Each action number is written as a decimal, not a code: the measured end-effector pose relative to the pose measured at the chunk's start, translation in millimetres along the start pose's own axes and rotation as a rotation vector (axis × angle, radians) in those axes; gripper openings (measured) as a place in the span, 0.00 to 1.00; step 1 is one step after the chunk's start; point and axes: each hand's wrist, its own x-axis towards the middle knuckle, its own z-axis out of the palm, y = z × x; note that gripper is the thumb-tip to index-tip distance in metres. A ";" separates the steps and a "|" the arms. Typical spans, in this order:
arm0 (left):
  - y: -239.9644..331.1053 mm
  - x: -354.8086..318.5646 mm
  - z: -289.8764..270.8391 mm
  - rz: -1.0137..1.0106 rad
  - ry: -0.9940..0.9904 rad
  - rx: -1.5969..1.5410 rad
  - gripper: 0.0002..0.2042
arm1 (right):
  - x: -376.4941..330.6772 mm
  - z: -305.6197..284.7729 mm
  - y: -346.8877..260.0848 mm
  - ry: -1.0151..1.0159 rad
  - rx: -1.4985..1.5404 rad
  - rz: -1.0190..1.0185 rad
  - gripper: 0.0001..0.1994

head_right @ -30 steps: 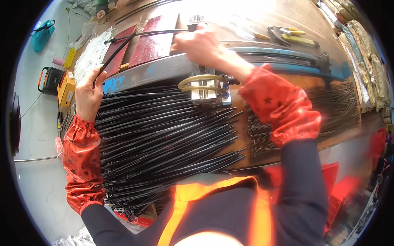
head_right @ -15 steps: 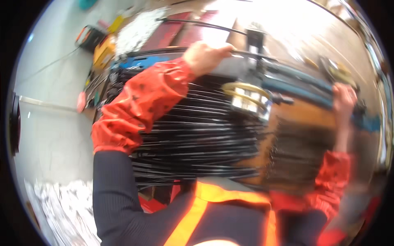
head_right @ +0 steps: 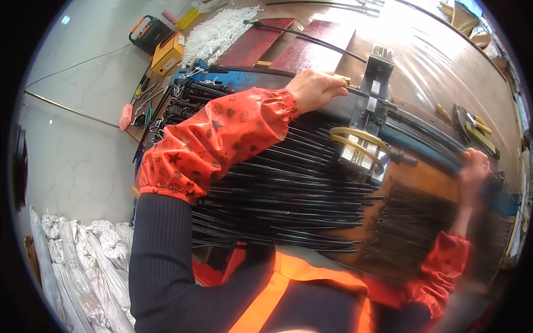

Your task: The person repeatedly inserts metal springs into black rods by hand, crimps them using a benchtop machine, and stacks the processed rods on the table.

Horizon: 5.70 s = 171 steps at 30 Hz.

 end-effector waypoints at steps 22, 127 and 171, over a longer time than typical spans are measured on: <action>2.1 8.3 16.4 -0.009 -0.038 0.215 0.12 | -29.5 15.5 -155.2 -0.018 0.512 -0.054 0.10; 211.3 79.7 38.0 0.579 -0.304 0.068 0.15 | -80.3 -52.2 8.0 0.181 0.289 -0.049 0.20; 0.9 -69.2 -154.2 -0.154 0.272 0.261 0.12 | 121.4 73.9 -225.3 -0.103 0.790 -0.221 0.11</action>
